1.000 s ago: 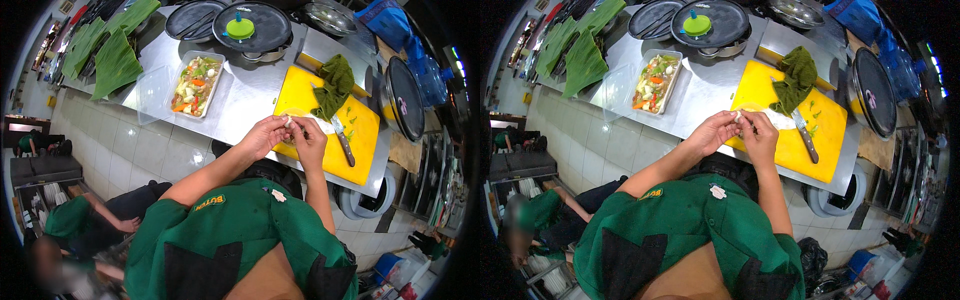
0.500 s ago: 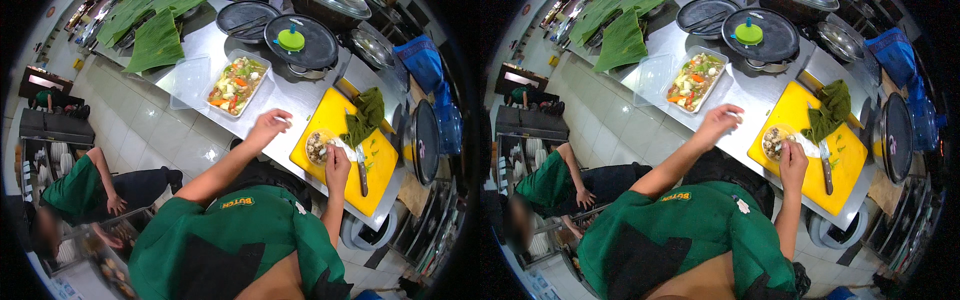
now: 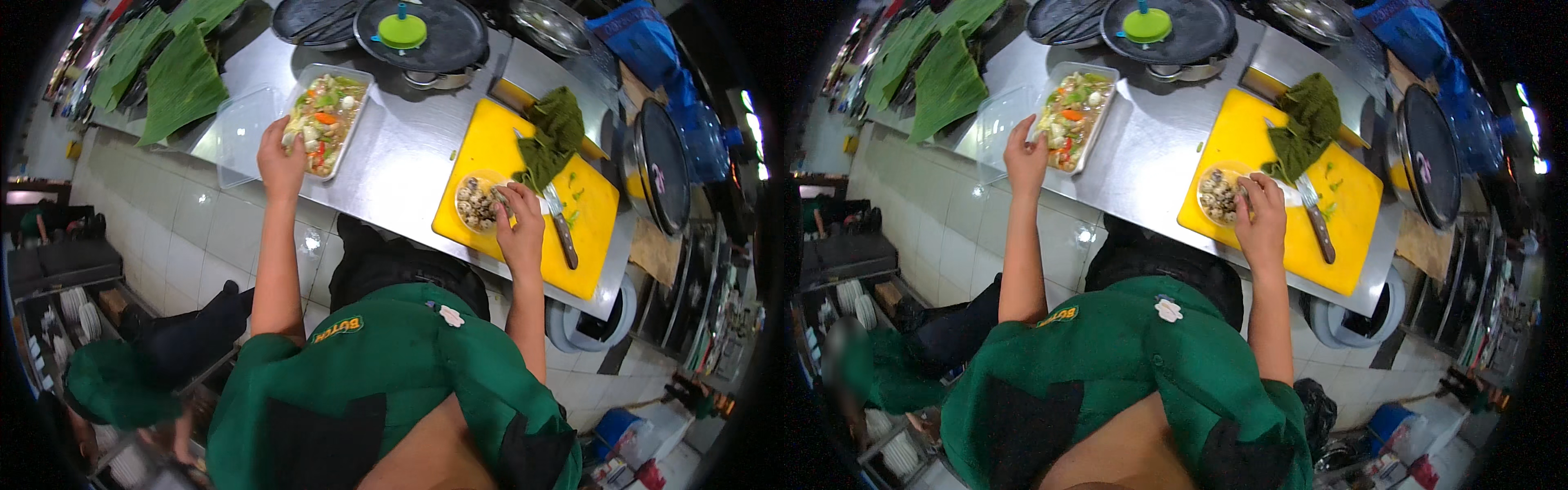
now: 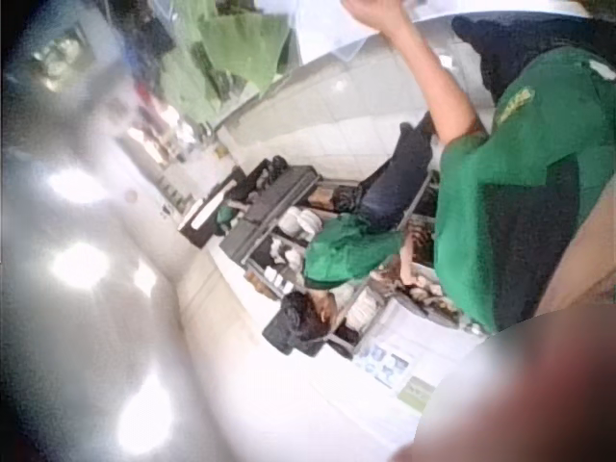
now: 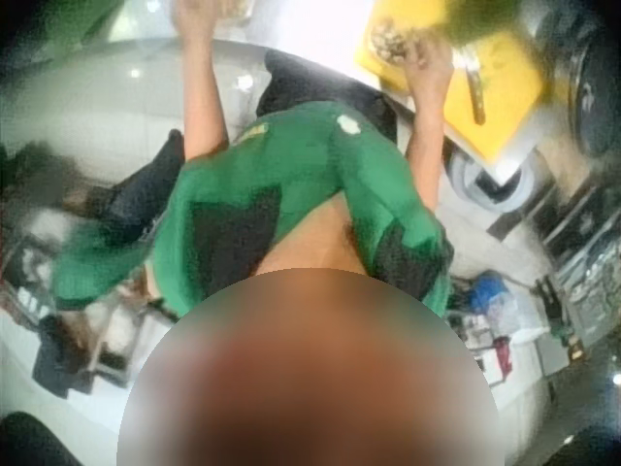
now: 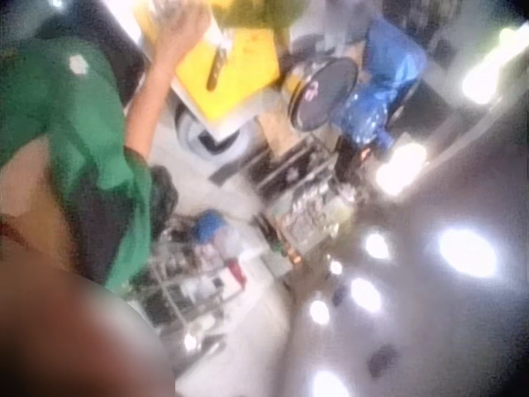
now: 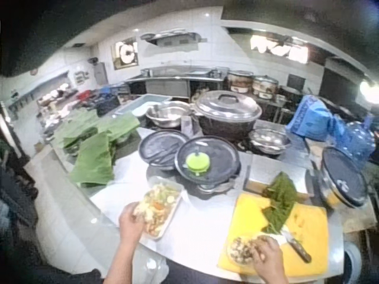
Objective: The person retrieves a plastic container, places mixed vegetables into it, then peels and adds hard-boiled eggs. The person then closes the container and carries it across the kitchen.
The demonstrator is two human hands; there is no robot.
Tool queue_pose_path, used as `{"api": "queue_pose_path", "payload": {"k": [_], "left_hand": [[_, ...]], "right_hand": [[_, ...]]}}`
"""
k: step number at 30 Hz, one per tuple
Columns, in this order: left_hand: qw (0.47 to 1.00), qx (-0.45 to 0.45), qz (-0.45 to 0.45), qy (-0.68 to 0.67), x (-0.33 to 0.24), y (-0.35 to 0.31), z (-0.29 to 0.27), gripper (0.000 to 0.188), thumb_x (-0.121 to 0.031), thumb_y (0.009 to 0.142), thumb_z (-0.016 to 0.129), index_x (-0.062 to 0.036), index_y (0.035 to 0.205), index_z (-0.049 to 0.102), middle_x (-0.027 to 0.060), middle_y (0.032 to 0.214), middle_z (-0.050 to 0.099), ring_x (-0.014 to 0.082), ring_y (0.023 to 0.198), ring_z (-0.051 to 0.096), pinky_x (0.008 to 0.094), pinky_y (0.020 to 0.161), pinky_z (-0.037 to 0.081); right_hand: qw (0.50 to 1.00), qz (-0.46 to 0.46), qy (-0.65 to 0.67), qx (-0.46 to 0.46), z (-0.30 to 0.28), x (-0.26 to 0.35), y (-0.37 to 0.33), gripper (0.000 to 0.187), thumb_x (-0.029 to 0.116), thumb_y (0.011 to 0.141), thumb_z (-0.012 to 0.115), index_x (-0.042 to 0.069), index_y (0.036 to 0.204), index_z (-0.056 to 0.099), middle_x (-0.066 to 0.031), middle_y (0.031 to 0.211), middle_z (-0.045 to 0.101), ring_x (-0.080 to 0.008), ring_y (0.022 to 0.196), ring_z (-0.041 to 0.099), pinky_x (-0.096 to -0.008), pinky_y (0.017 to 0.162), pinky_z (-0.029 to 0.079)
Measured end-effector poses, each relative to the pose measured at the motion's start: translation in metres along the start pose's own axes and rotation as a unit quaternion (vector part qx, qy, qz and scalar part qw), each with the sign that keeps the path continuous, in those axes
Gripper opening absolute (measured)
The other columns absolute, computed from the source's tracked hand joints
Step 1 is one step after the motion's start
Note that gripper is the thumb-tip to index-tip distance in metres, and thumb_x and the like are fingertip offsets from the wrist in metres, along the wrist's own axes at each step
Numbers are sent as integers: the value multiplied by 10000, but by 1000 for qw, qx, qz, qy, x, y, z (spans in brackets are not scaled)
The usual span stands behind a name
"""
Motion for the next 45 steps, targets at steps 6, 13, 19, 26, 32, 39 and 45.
{"api": "queue_pose_path", "payload": {"k": [6,13,19,26,32,39,45], "left_hand": [[992,23,120,-36,-68,-31,16,290,-42,760,644,-12,1048,625,156,1067,615,314,1052,565,386,918,433],[948,239,152,-148,-141,-110,87,242,-13,757,662,-44,994,625,107,1071,577,295,1051,533,344,838,497],[928,313,82,-186,-139,-138,115,207,-23,773,634,-22,980,629,136,988,604,297,917,594,356,814,486],[895,393,-47,-208,-96,-157,149,247,-211,818,619,-97,1036,594,129,1092,590,327,951,593,386,842,479],[907,320,74,-263,-141,-140,130,318,-79,829,592,-61,1147,576,128,1017,565,272,867,591,352,766,487],[863,306,45,-399,-165,-127,116,371,0,825,613,-101,1182,615,86,933,633,147,794,611,278,705,500],[854,324,-42,-405,-132,-129,123,327,-57,838,655,-40,1164,623,44,913,676,71,742,594,228,673,496]], "right_hand": [[986,-26,-133,100,43,3,-1,208,24,720,629,34,927,632,-117,974,591,-325,927,514,-422,783,437],[991,-21,-92,96,47,-6,14,212,7,717,619,15,928,632,-152,935,596,-349,929,507,-439,805,423],[991,-33,-119,48,21,-26,12,147,47,786,620,4,922,655,-151,890,610,-349,890,520,-413,786,434],[956,-72,-257,125,82,-20,34,178,222,752,647,61,802,701,-185,831,630,-353,867,548,-482,843,376],[986,6,-159,52,41,-5,26,227,201,781,676,-6,847,611,-190,916,530,-387,967,461,-502,866,361],[899,154,390,124,63,12,18,106,56,844,650,-8,905,591,-28,797,590,-72,680,527,-202,592,432],[909,136,366,148,79,27,18,118,70,862,641,-36,909,621,-22,767,614,-66,675,536,-204,609,434]]}}
Point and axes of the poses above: each hand's wrist, its own y-axis towards the middle knuckle, its own z-axis out of the palm, x = y × z, the point moved 10 cm from there along y, towards the middle knuckle
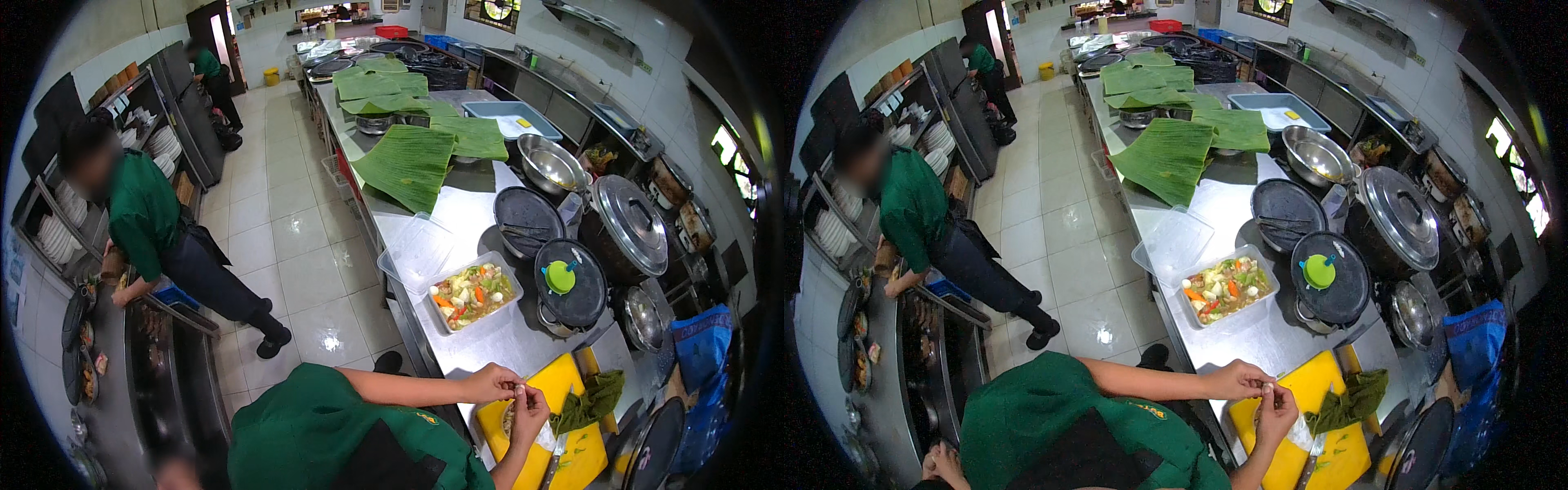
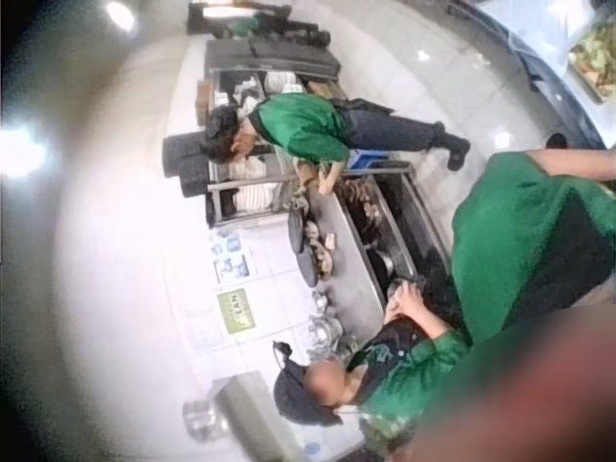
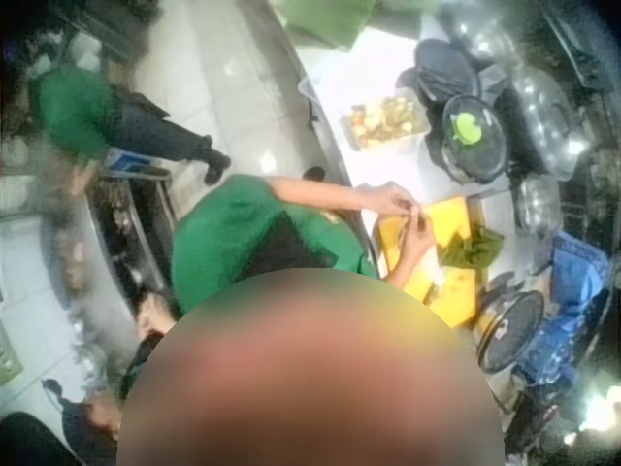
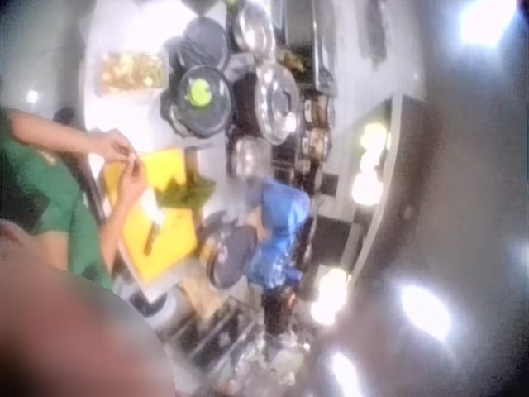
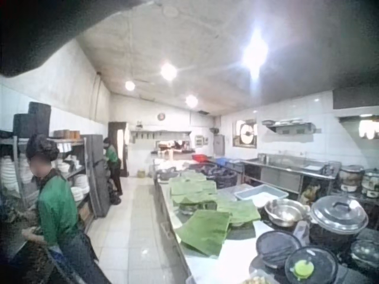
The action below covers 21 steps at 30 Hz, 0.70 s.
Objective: The person retrieves a plastic container, places mixed vegetables into it, then peels and adds hard-boiled eggs. The person then closes the container and carries it across the kitchen.
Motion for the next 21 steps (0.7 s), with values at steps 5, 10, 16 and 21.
{"api": "queue_pose_path", "payload": {"k": [5,10,16,21], "left_hand": [[1000,5,-8,-3,-1,-2,-2,318,-52,831,664,-23,1146,630,41,880,679,61,736,589,226,658,493],[999,-8,13,48,-19,0,-5,323,-51,810,686,-10,1126,634,75,852,669,89,742,604,239,659,503],[998,1,28,61,-24,5,7,336,-68,793,710,11,1109,632,103,850,666,121,737,617,254,665,508],[998,18,13,64,-21,5,17,333,-104,798,717,15,1099,637,91,816,668,107,721,609,248,661,503]], "right_hand": [[999,27,-40,8,1,2,-2,123,74,884,610,-36,936,618,-35,784,621,-81,680,559,-209,617,463],[1000,3,23,3,-4,18,-4,141,62,897,569,-39,991,602,-50,819,625,-95,703,590,-218,605,500],[999,19,8,-29,-21,15,-7,59,20,874,580,-28,909,583,-47,808,614,-90,699,577,-216,621,483],[998,-25,-32,-45,-28,19,-13,51,27,875,568,-21,865,556,-55,764,596,-107,676,549,-240,630,457]]}}
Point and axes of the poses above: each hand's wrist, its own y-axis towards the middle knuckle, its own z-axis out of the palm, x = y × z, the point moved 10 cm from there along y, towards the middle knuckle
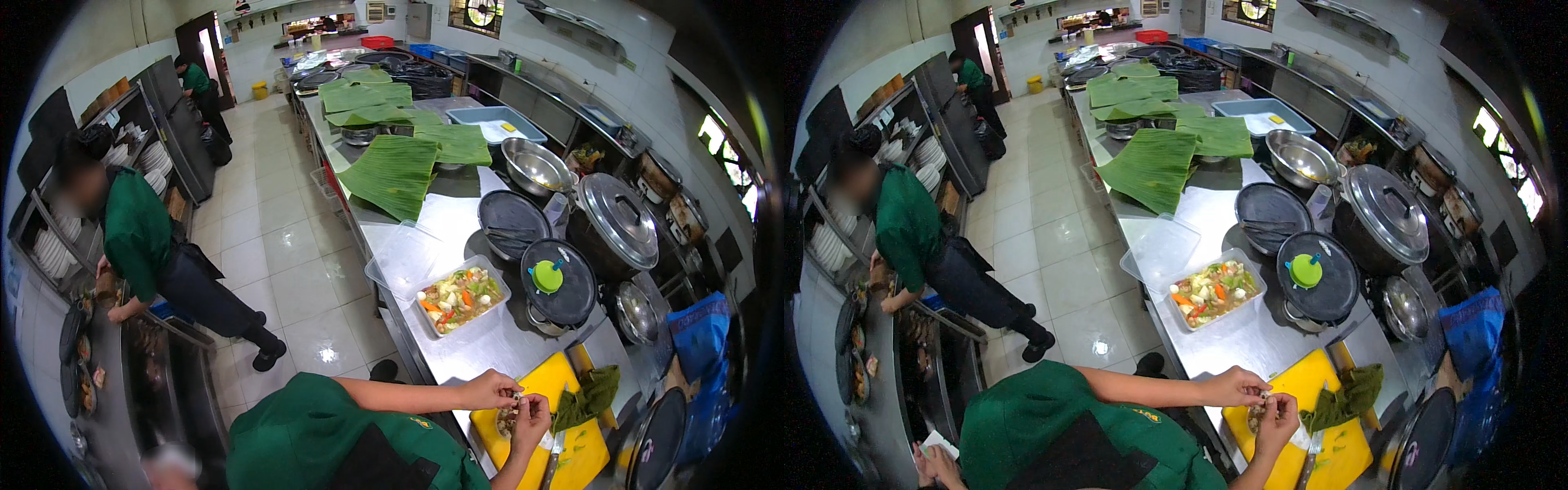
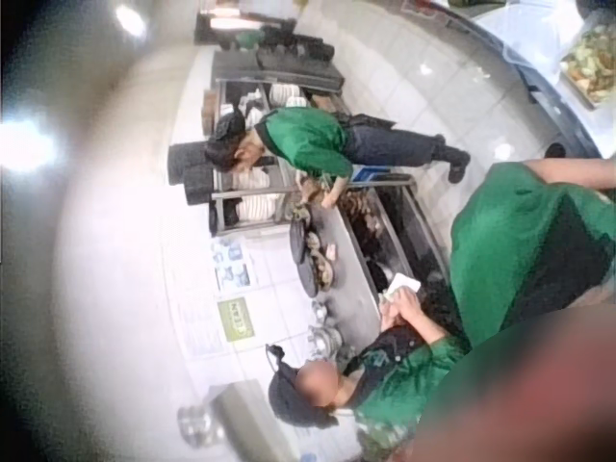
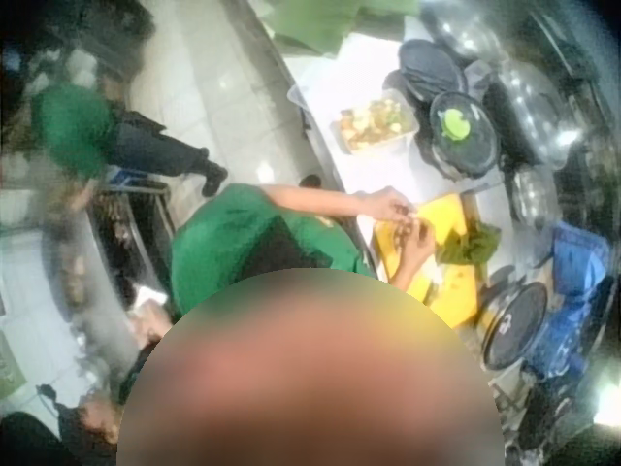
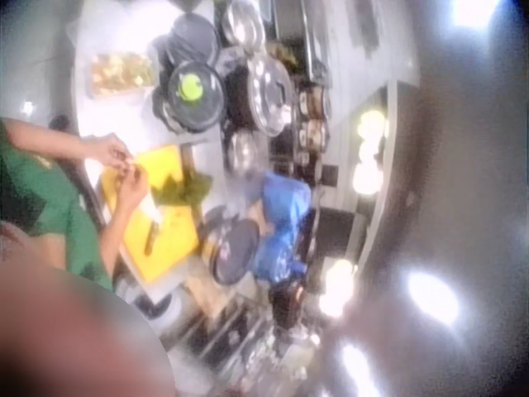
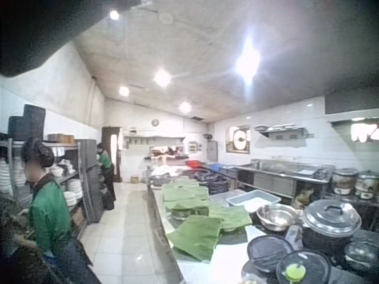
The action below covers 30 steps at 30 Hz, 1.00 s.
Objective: The person retrieves a plastic container, places mixed vegetables into it, then peels and adds hard-boiled eggs. The person then closes the container and carries it across the kitchen.
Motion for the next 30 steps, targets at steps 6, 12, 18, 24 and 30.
{"api": "queue_pose_path", "payload": {"k": [6,12,18,24,30], "left_hand": [[995,14,-63,-73,12,0,9,319,-117,812,712,32,1084,639,56,767,647,76,689,587,226,633,492],[989,24,-87,-113,13,-1,17,296,-83,840,680,69,1084,610,49,734,633,75,645,605,210,590,491],[967,33,-124,-222,18,-5,25,267,-86,840,682,66,1047,606,80,741,648,116,621,641,237,565,528],[937,45,-177,-296,24,-9,33,223,-89,850,668,49,1013,605,109,776,665,152,646,665,263,600,565],[894,61,-176,-407,23,-4,51,253,-96,850,668,43,1039,576,128,831,669,192,682,674,298,606,573]], "right_hand": [[984,-85,-151,-42,-3,22,-12,69,50,880,532,-15,855,527,-122,741,577,-212,649,557,-317,623,454],[963,-155,-218,-38,3,40,-18,58,34,875,509,-24,879,510,-174,787,552,-322,688,548,-375,622,440],[946,-187,-261,-52,3,44,-27,75,50,892,493,-24,905,496,-180,792,524,-331,687,527,-381,629,437],[984,-120,-124,-42,-12,24,-31,124,111,947,453,-10,934,480,-122,812,502,-217,736,500,-318,677,427],[992,-114,14,-60,-22,17,-31,117,138,979,422,26,990,453,-35,901,458,-132,831,449,-260,739,403]]}}
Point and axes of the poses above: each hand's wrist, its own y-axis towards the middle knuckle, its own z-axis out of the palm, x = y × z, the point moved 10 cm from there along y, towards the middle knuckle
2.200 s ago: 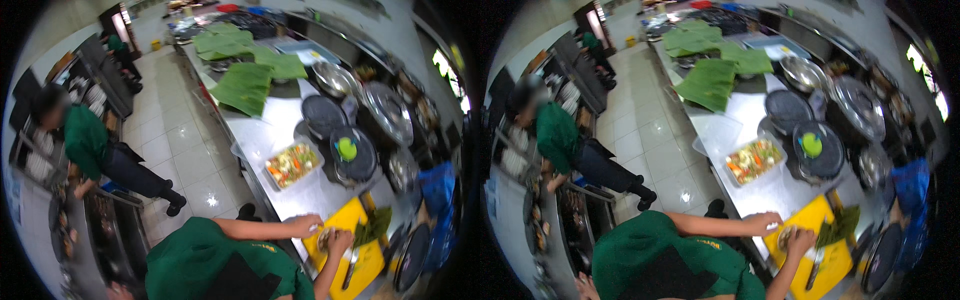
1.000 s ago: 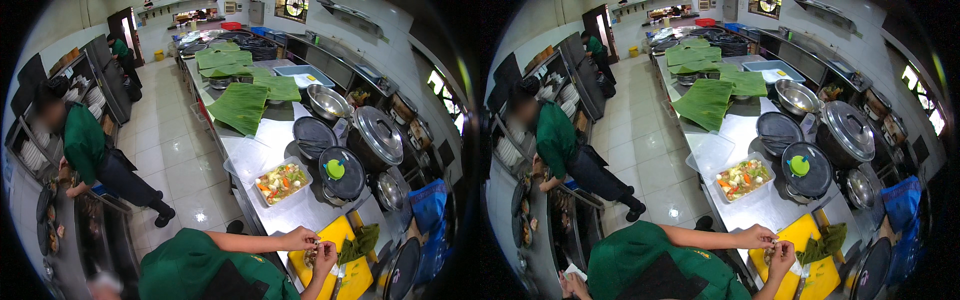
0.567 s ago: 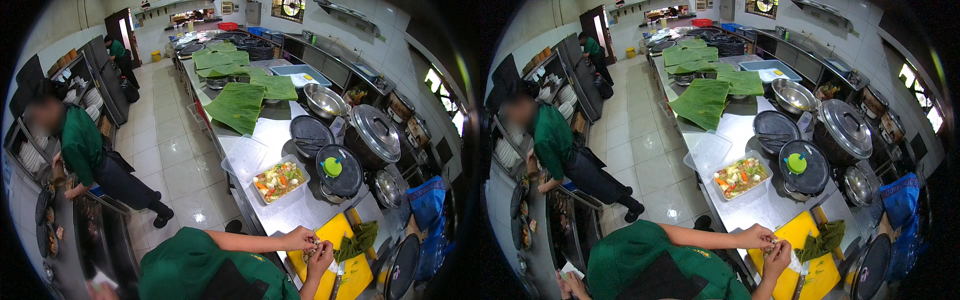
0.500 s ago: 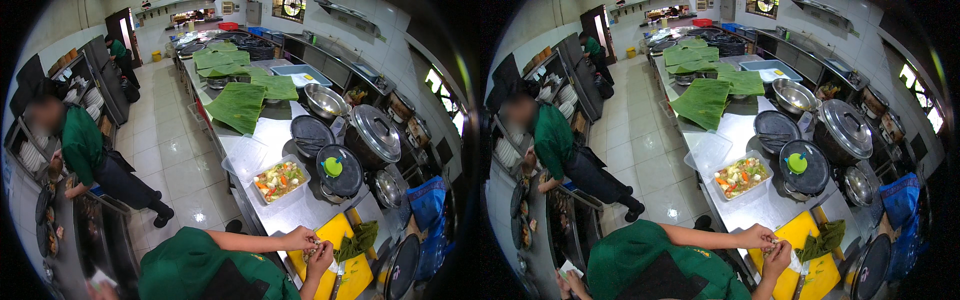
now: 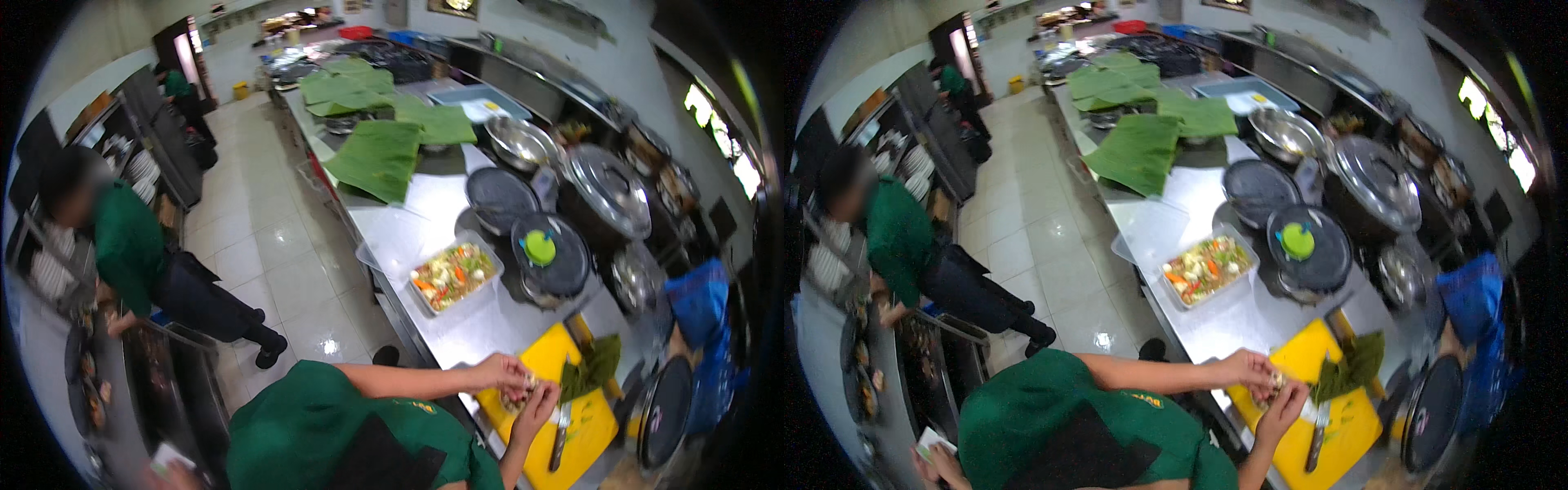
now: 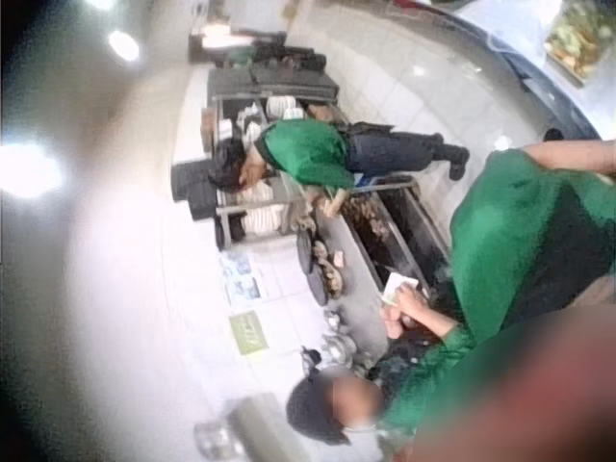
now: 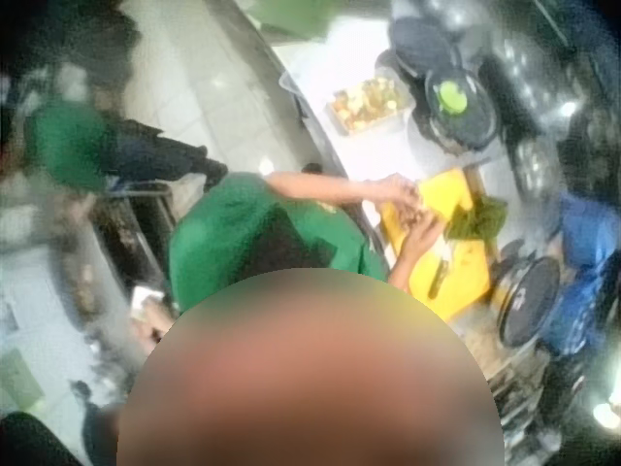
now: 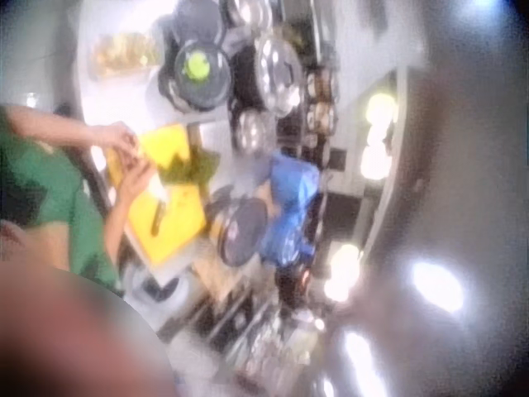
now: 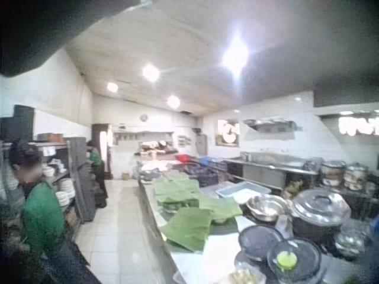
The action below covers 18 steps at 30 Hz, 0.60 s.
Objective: The person retrieves a plastic container, places mixed vegetables into it, then peels and adds hard-boiled eggs. The person then closes the container and carries it across the kitchen.
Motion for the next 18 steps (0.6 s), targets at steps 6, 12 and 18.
{"api": "queue_pose_path", "payload": {"k": [6,12,18], "left_hand": [[996,3,52,75,-18,7,0,224,-9,846,635,25,1050,549,179,873,672,245,747,681,348,682,568],[989,-53,105,88,-32,-3,0,239,40,824,643,39,1037,535,141,917,650,182,824,664,288,736,562],[920,-107,177,332,-40,-15,4,226,-68,799,693,-21,1010,627,30,872,632,81,765,590,225,688,492]], "right_hand": [[996,14,26,-78,-14,-2,11,95,120,966,477,43,1014,506,-18,929,501,-73,787,470,-214,692,414],[984,100,137,-50,-17,-17,5,107,99,958,496,19,1022,527,-23,852,559,-82,723,539,-212,632,466],[991,125,41,-18,-3,-21,2,118,64,879,609,-13,969,605,-26,806,596,-83,703,549,-220,630,464]]}}
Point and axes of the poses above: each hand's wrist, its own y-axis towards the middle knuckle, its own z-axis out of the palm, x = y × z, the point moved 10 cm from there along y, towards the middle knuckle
